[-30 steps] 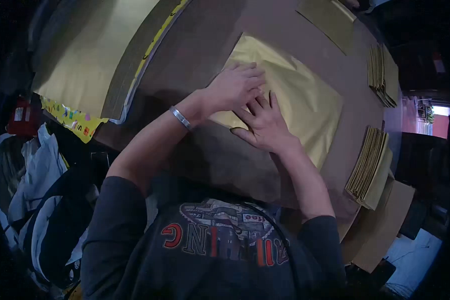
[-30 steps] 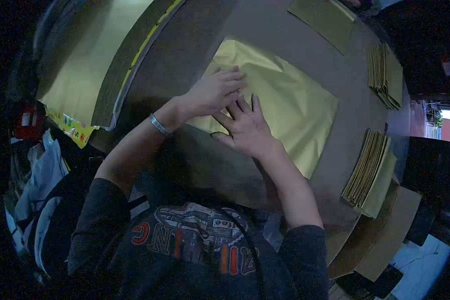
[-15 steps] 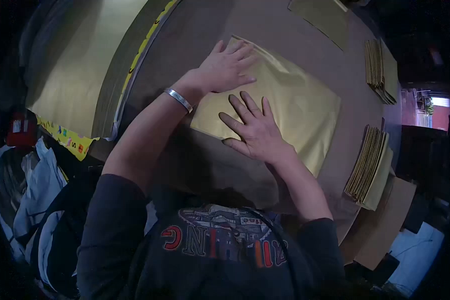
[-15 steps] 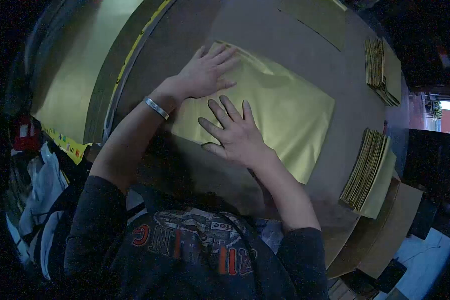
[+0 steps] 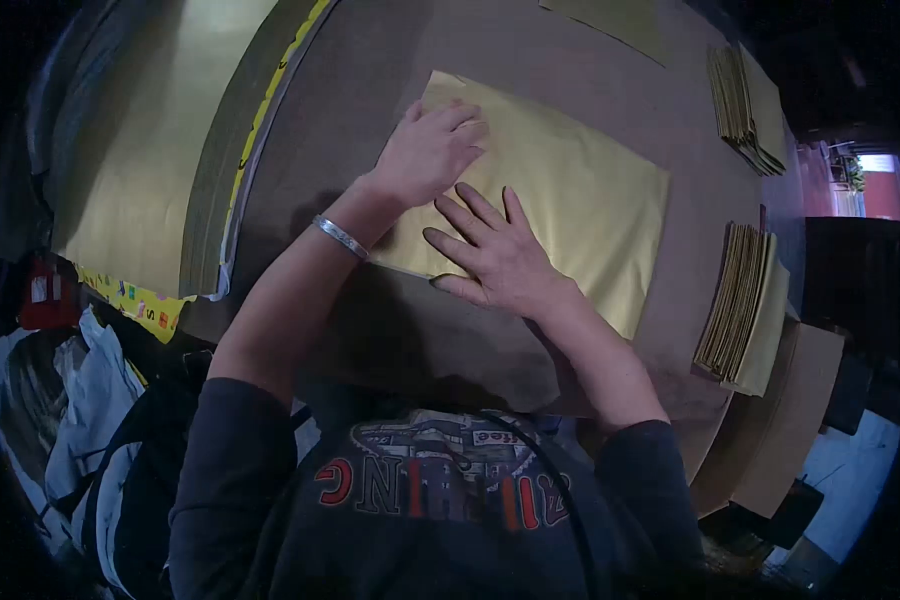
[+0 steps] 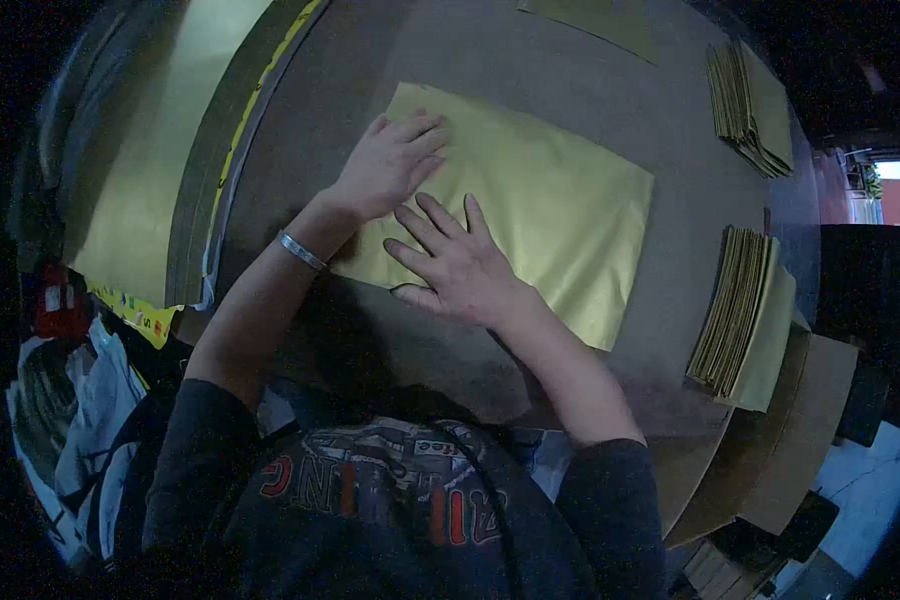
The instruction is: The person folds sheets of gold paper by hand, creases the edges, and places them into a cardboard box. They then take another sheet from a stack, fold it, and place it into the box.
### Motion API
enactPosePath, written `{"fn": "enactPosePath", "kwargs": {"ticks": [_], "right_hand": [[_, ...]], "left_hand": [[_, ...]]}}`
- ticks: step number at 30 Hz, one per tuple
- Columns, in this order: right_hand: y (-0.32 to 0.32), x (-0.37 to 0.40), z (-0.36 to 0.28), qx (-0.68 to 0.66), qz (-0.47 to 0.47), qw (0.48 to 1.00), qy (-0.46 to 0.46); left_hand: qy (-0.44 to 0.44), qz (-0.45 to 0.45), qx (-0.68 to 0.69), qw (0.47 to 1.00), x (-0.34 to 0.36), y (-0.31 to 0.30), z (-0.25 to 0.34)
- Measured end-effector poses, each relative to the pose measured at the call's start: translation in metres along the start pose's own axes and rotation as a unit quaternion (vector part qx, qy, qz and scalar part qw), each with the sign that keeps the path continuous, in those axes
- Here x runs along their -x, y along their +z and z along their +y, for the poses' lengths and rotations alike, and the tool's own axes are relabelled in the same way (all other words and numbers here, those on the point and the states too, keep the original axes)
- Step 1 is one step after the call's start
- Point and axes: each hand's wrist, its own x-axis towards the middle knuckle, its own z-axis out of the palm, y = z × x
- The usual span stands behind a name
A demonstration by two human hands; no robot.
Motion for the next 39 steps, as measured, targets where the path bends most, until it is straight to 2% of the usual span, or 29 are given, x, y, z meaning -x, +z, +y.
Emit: {"fn": "enactPosePath", "kwargs": {"ticks": [2, 3, 4, 6, 7, 8, 10, 12, 14, 18, 19, 21, 23, 24, 25, 26, 27, 29, 31, 32, 33, 35, 39], "right_hand": [[-0.001, 0.001, 0.001, -0.013, 0.028, 1.000, -0.004], [-0.003, 0.001, 0.000, -0.014, 0.029, 0.999, -0.004], [-0.004, 0.001, -0.001, -0.015, 0.029, 0.999, -0.005], [-0.003, 0.000, -0.001, -0.029, 0.045, 0.999, -0.007], [-0.004, 0.000, 0.000, -0.032, 0.039, 0.999, -0.008], [-0.004, 0.001, 0.000, -0.035, 0.032, 0.999, -0.009], [-0.004, 0.001, 0.000, -0.035, 0.034, 0.999, -0.004], [-0.003, 0.001, -0.001, -0.025, 0.034, 0.999, -0.001], [-0.002, 0.002, -0.001, -0.030, 0.041, 0.999, -0.003], [-0.004, 0.001, -0.002, -0.039, 0.028, 0.999, 0.008], [-0.004, 0.002, -0.002, -0.031, 0.024, 0.999, 0.006], [-0.001, 0.002, 0.000, -0.020, -0.007, 1.000, 0.003], [0.012, 0.009, 0.006, -0.131, -0.006, 0.991, 0.008], [0.020, 0.010, 0.004, -0.179, 0.048, 0.982, 0.042], [0.009, 0.009, 0.005, -0.112, -0.003, 0.993, 0.025], [-0.002, 0.008, 0.005, -0.045, -0.054, 0.998, 0.009], [0.006, 0.011, 0.007, -0.009, -0.039, 0.999, -0.006], [0.020, 0.013, 0.009, -0.164, 0.020, 0.986, 0.016], [0.009, 0.008, 0.005, -0.117, -0.005, 0.993, 0.015], [0.002, 0.004, 0.002, -0.077, -0.035, 0.996, 0.022], [0.007, 0.004, 0.002, -0.045, 0.009, 0.999, -0.004], [-0.003, 0.002, 0.000, -0.053, 0.005, 0.999, 0.004], [-0.004, 0.000, -0.003, -0.030, 0.012, 0.999, 0.008]], "left_hand": [[-0.033, 0.004, -0.087, 0.996, -0.004, 0.001, 0.010], [-0.051, 0.010, -0.078, 0.996, -0.011, 0.002, 0.015], [-0.050, 0.012, -0.078, 0.996, -0.016, 0.008, 0.018], [0.018, 0.027, -0.030, 0.999, -0.028, 0.017, 0.023], [0.003, -0.027, -0.054, 0.998, -0.032, 0.016, 0.028], [0.004, -0.025, -0.053, 0.998, -0.033, 0.016, 0.029], [-0.031, 0.001, -0.091, 0.995, -0.033, 0.018, 0.029], [-0.061, -0.029, -0.100, 0.993, -0.030, 0.016, 0.018], [-0.141, 0.014, -0.135, 0.981, -0.027, 0.014, 0.007], [-0.235, -0.016, -0.207, 0.950, -0.039, 0.003, 0.011], [-0.179, -0.023, -0.238, 0.954, -0.045, 0.004, 0.021], [-0.041, -0.013, -0.120, 0.992, -0.057, 0.020, 0.046], [0.026, -0.227, 0.008, 0.974, -0.071, 0.014, 0.096], [0.063, -0.242, -0.008, 0.968, -0.072, 0.018, 0.116], [0.100, -0.256, -0.025, 0.961, -0.075, 0.021, 0.129], [0.100, -0.254, -0.025, 0.962, -0.080, 0.023, 0.132], [0.092, -0.242, -0.012, 0.966, -0.082, 0.029, 0.133], [0.061, -0.187, -0.018, 0.980, -0.079, 0.041, 0.123], [0.010, -0.122, -0.021, 0.992, -0.077, 0.045, 0.102], [-0.011, -0.114, -0.040, 0.993, -0.074, 0.043, 0.089], [-0.010, -0.115, -0.040, 0.992, -0.071, 0.040, 0.077], [-0.054, -0.088, -0.079, 0.992, -0.064, 0.035, 0.053], [-0.097, -0.095, -0.125, 0.983, -0.050, 0.016, 0.015]]}}
